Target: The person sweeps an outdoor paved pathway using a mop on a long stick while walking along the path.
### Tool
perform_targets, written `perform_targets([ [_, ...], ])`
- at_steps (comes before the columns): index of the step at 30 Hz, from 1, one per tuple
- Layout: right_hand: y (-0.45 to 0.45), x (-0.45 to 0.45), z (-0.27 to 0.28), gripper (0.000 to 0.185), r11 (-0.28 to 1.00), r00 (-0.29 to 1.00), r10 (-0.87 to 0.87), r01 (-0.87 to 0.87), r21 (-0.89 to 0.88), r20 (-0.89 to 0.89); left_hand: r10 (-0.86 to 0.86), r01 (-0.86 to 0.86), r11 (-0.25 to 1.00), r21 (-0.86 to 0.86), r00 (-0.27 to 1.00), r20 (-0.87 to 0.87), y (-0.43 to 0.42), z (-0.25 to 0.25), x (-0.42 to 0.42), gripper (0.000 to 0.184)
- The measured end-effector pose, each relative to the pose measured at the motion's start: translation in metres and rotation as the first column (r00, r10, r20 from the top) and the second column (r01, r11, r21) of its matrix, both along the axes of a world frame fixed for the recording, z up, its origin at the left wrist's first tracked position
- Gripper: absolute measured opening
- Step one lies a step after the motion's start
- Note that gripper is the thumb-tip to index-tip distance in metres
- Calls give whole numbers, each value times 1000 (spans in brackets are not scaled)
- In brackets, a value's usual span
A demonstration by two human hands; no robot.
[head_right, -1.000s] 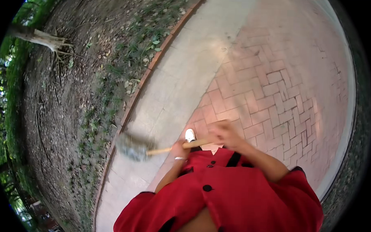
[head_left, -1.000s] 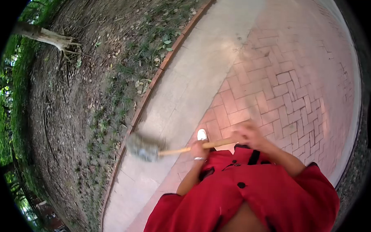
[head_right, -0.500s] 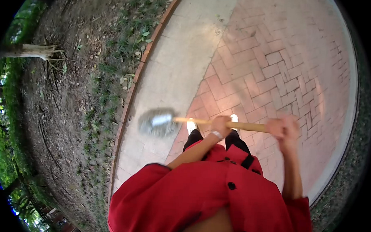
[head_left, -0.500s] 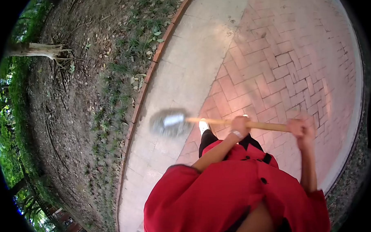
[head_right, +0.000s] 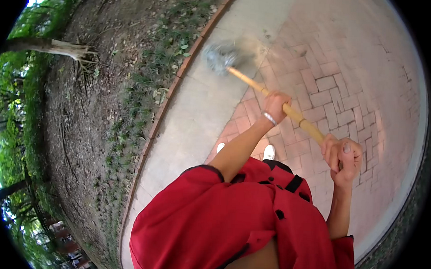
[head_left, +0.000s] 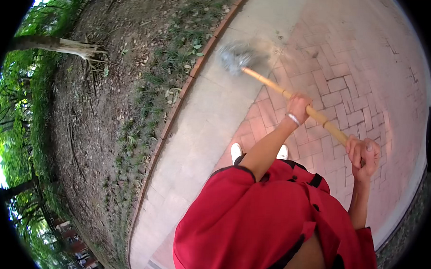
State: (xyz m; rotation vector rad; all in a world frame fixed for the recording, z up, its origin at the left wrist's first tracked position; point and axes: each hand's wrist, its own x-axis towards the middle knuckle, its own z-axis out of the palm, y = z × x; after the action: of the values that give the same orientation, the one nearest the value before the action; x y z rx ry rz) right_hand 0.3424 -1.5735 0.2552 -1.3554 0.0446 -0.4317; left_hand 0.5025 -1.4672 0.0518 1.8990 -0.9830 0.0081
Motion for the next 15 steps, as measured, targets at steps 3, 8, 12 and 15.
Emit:
perform_targets([
  [3,-23,8,-5,39,992,999,52,-53,118,14,231,-216,951,222,972,-46,28,5,-24,9],
  [8,0,75,-107,30,935,899,331,-271,229,-287,521,-301,707,640,833,-183,127,-41,-45,15],
  [12,102,139,-149,34,833,733,553,-482,272,-396,746,-332,538,775,616,-254,220,-98,-49,16],
  [15,123,184,-164,35,756,653,654,-547,359,-382,780,-317,470,824,587,-219,241,-127,-28,15],
])
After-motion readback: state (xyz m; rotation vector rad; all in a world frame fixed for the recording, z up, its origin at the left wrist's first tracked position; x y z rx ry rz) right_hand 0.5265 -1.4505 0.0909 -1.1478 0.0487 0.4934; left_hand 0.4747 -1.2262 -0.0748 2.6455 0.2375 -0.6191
